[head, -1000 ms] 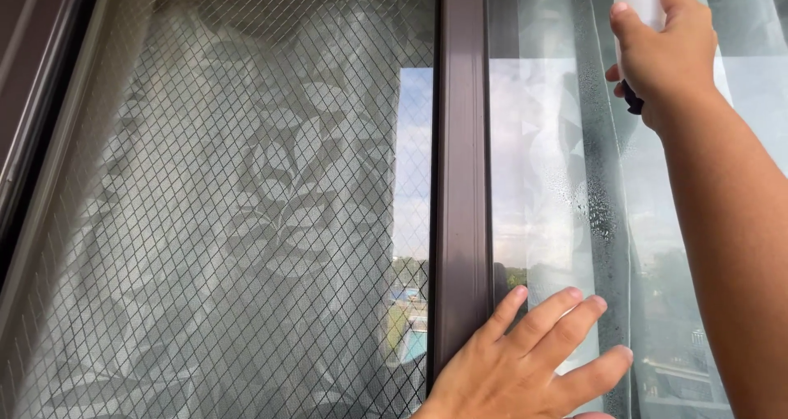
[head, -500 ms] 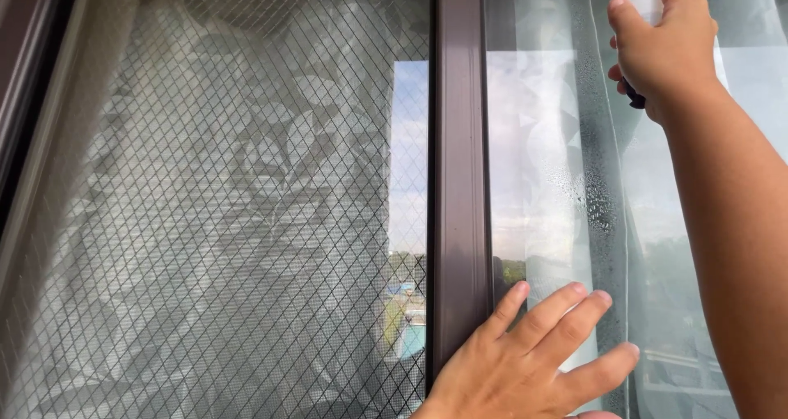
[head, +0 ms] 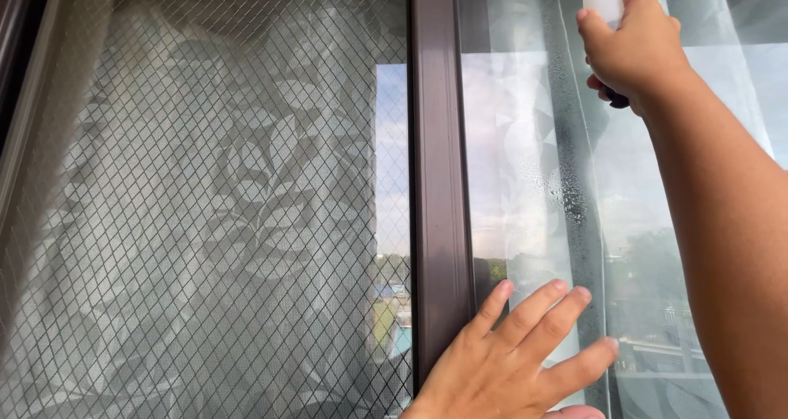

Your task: Cleaning a sliding glass door using a pink cloth and a window squeegee with a built-in spray.

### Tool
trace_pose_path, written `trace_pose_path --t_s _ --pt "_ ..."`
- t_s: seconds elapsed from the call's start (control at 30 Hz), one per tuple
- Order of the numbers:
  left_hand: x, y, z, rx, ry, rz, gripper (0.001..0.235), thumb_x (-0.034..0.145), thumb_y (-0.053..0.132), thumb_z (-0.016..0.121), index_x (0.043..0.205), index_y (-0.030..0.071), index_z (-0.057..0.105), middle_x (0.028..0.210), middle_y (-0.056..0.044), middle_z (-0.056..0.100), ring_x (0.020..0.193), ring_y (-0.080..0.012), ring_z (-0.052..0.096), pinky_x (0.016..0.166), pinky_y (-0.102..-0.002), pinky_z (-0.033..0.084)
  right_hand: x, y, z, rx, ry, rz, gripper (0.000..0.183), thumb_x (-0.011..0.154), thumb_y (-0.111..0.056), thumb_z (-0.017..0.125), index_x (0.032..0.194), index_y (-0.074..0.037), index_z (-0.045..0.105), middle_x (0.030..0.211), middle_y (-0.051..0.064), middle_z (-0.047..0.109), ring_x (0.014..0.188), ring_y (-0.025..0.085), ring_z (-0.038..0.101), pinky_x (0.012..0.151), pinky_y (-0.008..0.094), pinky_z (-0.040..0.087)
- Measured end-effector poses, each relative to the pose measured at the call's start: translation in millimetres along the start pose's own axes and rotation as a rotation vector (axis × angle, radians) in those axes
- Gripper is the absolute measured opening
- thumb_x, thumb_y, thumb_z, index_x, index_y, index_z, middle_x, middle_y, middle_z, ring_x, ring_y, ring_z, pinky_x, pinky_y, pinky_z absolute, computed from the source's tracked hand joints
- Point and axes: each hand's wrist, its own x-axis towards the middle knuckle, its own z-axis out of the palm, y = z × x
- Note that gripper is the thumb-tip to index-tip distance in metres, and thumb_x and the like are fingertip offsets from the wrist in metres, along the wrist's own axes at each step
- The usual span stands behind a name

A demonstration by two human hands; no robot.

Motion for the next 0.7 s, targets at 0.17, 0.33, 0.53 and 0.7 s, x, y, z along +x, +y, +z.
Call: trace_pose_path --t_s 0.17,0.33,0.53,0.7 --pt "1 8 4 0.083 0.064 -0.001 0.055 0.109 0.063 0.042 0.151 0.030 0.053 0.165 -0.011 0.045 0.159 -0.0271 0.037 0.130 -0.059 0.031 -3 9 3 -0.037 0.011 0.003 0.071 0.105 -0.027 0.055 0.165 -0.030 0.018 0.099 0.014 0.064 0.059 0.020 0.064 0.044 0.037 0.054" --pt "4 21 -14 0.117 0.058 -0.002 0.056 0.107 0.066 0.043 0.149 0.031 0.054 0.164 -0.010 0.045 0.158 -0.0272 0.037 0.130 -0.057 0.028 -16 12 -3 -0.029 -0.038 0.040 0.071 0.105 -0.027 0.054 0.167 -0.030 0.018 0.097 0.018 0.066 0.058 0.020 0.063 0.045 0.037 0.053" --pt "-2 37 -17 0.056 0.080 0.005 0.055 0.106 0.063 0.047 0.148 0.029 0.054 0.164 -0.012 0.044 0.156 -0.0294 0.036 0.128 -0.057 0.028 -36 19 -8 -0.038 -0.044 0.023 0.073 0.104 -0.027 0.055 0.166 -0.031 0.015 0.094 0.015 0.065 0.056 0.020 0.064 0.044 0.037 0.054" --pt "-14 48 -19 0.008 0.035 0.007 0.057 0.105 0.062 0.049 0.149 0.027 0.054 0.164 -0.013 0.043 0.156 -0.0300 0.036 0.127 -0.057 0.028 -47 26 -12 -0.040 -0.085 0.049 0.074 0.106 -0.028 0.053 0.167 -0.032 0.011 0.092 0.018 0.067 0.058 0.020 0.063 0.046 0.038 0.054"
